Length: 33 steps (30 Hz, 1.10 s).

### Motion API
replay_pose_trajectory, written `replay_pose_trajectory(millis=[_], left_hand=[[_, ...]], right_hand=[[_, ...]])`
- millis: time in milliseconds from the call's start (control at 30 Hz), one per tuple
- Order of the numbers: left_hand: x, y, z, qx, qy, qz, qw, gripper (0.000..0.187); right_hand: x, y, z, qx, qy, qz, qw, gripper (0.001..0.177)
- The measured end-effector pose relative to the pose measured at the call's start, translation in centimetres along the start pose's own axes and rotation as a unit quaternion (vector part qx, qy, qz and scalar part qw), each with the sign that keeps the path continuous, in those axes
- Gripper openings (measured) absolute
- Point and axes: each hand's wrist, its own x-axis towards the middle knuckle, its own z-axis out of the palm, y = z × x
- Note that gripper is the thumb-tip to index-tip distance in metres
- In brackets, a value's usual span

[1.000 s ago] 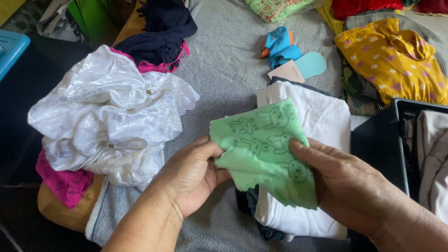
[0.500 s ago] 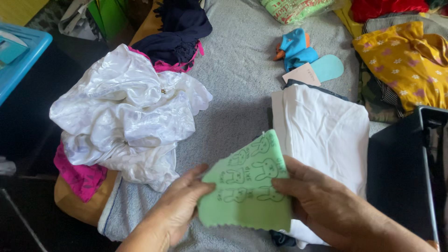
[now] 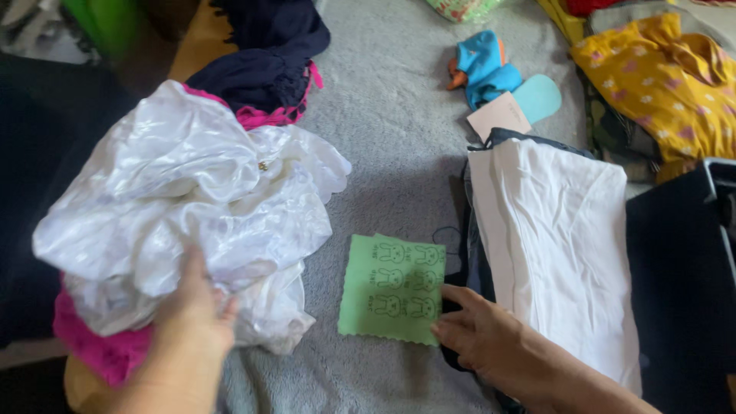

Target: The person folds several garments by hand, including a white top, a green cloth, a white garment with red tassels, a pink lace top, and a navy blue top. The folded items are placed into an open suitcase on the bed.

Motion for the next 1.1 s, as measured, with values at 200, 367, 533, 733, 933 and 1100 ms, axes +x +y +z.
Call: replay_pose_trajectory(millis=[200,367,533,733,933,1100], left_hand=[[5.0,5.9,0.3,-0.115,-0.102,-0.034,0.988,0.058],[-1.4,1.5,2.0,0.24,-0.1,0.384,0.886,0.047],[-12.4,-6.0,1.2,0.352,-0.363,0.548,0.666,0.02],[-15.7,-9.4,-0.9,0.291,-0.385,0.483,0.731,0.024],[-12.0,-7.7,-0.7,0.211,-0.155,0.147,0.954,0.064],[-10.4,-7.2,-0.5,0.133,-0.264,-0.057,0.954,0.063]], right_hand=[[-1.3,-4.0,1.6,0.015,0.008,0.033,0.999,0.052],[-1.7,-7.6,2.6,0.069,0.014,-0.087,0.994,0.058],[-1.8,-8.2,3.0,0.036,0.068,-0.181,0.981,0.082],[-1.7,-5.3,2.5,0.189,0.015,-0.098,0.977,0.04],[-4.0,-1.8,2.2,0.034,-0.002,-0.084,0.996,0.035],[-6.5,-1.5,2.4,-0.127,-0.143,-0.145,0.971,0.038]])
